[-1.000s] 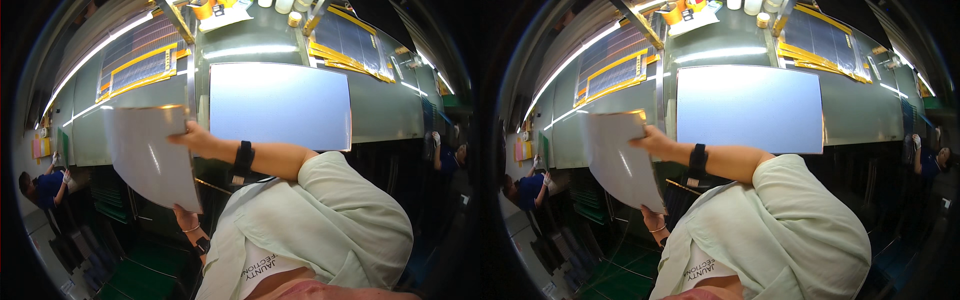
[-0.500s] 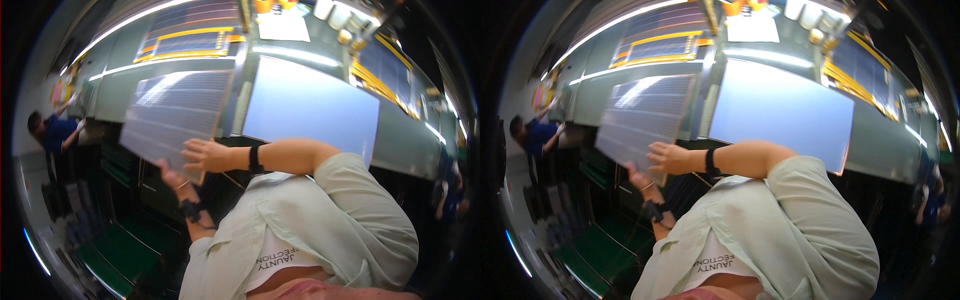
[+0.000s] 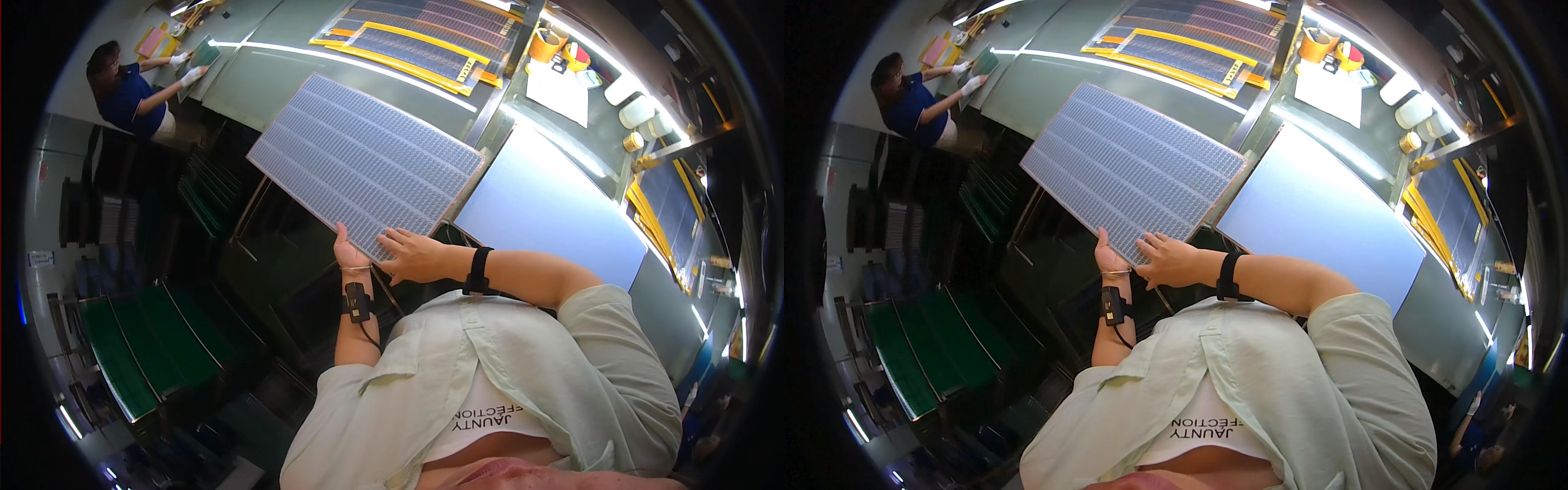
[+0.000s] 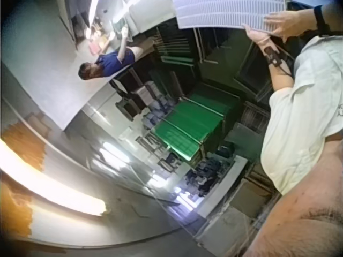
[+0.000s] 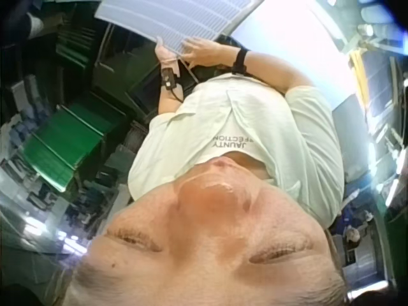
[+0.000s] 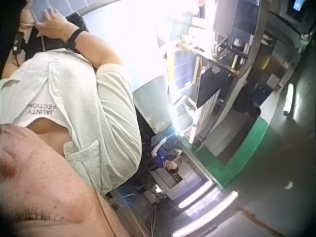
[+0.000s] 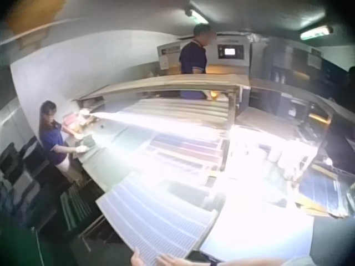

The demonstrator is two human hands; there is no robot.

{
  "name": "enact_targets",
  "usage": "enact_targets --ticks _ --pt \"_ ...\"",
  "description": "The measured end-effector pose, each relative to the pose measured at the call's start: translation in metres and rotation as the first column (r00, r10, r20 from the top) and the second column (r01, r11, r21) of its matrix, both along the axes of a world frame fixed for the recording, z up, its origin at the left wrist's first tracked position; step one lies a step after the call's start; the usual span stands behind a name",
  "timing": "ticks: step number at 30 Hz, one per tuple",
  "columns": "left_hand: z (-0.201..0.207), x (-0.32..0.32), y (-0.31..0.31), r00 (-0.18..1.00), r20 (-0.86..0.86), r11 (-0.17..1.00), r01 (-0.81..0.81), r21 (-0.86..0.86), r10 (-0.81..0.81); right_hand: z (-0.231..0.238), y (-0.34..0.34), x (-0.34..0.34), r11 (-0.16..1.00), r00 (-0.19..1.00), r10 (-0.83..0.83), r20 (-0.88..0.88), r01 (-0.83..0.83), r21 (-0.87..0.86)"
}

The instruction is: Inspecting and sorting electronic circuit board panels on a production line.

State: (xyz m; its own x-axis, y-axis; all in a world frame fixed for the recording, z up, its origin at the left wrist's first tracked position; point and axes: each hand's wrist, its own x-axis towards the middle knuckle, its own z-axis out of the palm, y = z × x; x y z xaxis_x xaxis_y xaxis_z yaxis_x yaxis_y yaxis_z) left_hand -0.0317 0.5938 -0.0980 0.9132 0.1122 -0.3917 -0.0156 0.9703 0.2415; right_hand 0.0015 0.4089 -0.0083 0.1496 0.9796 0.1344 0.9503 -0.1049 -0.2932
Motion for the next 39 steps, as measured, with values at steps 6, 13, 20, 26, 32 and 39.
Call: enact_targets --ticks 6,13,20,26,32,39 --pt "0.0 -0.001 -0.001 1.0 -0.019 1.0 -0.011 0.012 0.011 -0.008 0.003 0.0 0.998 0.995 0.048 0.091 -0.052 0.036" --pt "0.012 0.009 0.009 0.986 -0.087 0.981 -0.132 0.142 0.145 0.03 0.011 0.035 0.984 0.961 -0.166 -0.223 0.147 -0.1" --pt "-0.008 0.054 0.103 0.949 -0.272 0.931 0.237 0.277 -0.16 0.072 0.026 0.094 0.907 0.862 -0.319 -0.394 0.399 0.138" --pt "-0.042 0.071 0.119 0.639 -0.767 0.746 0.481 0.461 0.061 0.224 -0.014 0.225 0.694 0.583 -0.719 0.379 0.631 0.346" --pt "-0.042 0.072 0.103 0.634 -0.772 0.775 0.467 0.426 0.042 0.308 -0.044 0.196 0.607 0.72 -0.621 0.309 0.193 0.771" --pt "-0.03 0.085 0.086 0.642 -0.565 0.252 0.517 0.818 0.518 0.313 -0.142 0.111 0.596 0.688 -0.662 0.296 0.244 0.765"
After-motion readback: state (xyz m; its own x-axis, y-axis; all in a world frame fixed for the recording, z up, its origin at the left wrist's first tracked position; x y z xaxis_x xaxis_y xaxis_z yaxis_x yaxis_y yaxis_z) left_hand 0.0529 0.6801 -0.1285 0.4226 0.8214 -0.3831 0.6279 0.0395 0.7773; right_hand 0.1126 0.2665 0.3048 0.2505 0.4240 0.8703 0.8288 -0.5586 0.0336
